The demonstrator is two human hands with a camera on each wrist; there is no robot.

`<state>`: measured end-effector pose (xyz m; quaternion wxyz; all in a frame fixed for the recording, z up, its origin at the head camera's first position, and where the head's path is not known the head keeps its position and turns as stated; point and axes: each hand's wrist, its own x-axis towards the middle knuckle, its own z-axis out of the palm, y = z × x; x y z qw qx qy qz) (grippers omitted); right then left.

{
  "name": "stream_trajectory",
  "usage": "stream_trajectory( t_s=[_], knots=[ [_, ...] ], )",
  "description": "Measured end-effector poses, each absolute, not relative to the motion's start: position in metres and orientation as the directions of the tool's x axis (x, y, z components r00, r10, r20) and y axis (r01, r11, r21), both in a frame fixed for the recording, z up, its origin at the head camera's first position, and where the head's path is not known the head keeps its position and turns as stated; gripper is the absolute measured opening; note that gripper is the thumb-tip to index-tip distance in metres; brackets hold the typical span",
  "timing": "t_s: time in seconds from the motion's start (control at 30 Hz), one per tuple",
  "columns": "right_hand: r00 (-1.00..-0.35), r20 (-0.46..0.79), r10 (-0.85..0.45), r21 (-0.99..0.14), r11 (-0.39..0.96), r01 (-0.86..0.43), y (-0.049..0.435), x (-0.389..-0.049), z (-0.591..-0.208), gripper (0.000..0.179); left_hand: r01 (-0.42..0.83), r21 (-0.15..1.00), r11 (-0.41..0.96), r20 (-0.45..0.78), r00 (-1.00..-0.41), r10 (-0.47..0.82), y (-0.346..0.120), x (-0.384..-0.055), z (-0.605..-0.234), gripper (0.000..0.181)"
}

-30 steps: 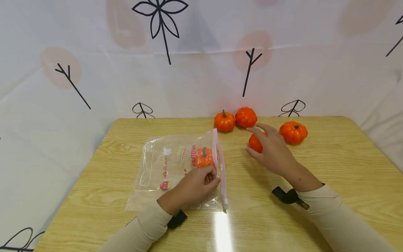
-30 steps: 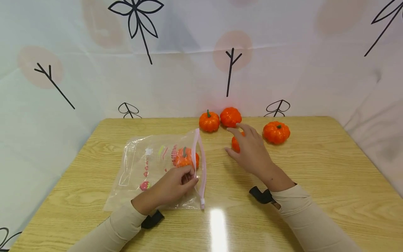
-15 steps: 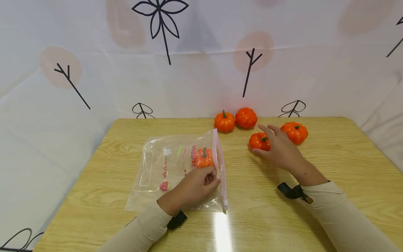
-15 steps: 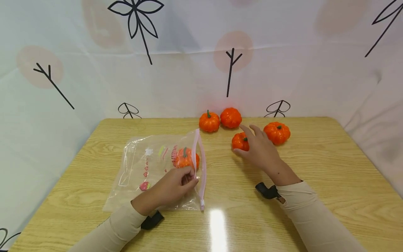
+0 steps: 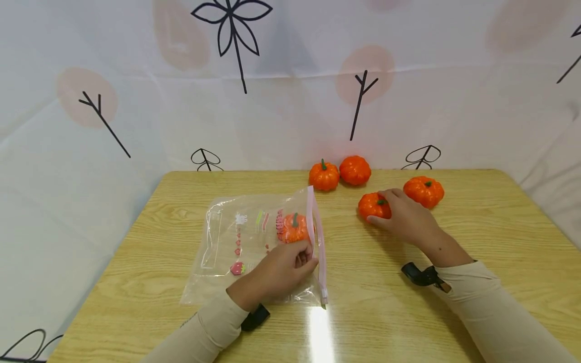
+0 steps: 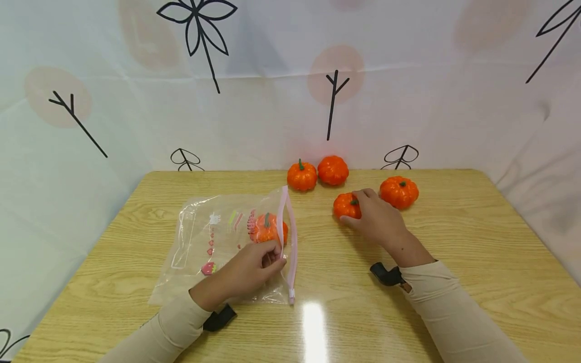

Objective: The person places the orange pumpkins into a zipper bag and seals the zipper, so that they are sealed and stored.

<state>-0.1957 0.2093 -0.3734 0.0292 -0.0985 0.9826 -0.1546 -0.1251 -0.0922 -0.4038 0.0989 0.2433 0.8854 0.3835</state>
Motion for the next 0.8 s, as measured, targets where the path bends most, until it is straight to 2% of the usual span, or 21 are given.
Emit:
stream_trajectory(
  t_s=[0.8],
  knots=[
    [-0.948, 0.063, -0.311, -0.217, 0.923, -0.317, 0.192, -0.185, -0.383, 0.069, 0.361, 0.736, 0.573, 0.017, -0.856, 0.517, -0.094, -0.126, -0.409, 0.016]
  ],
)
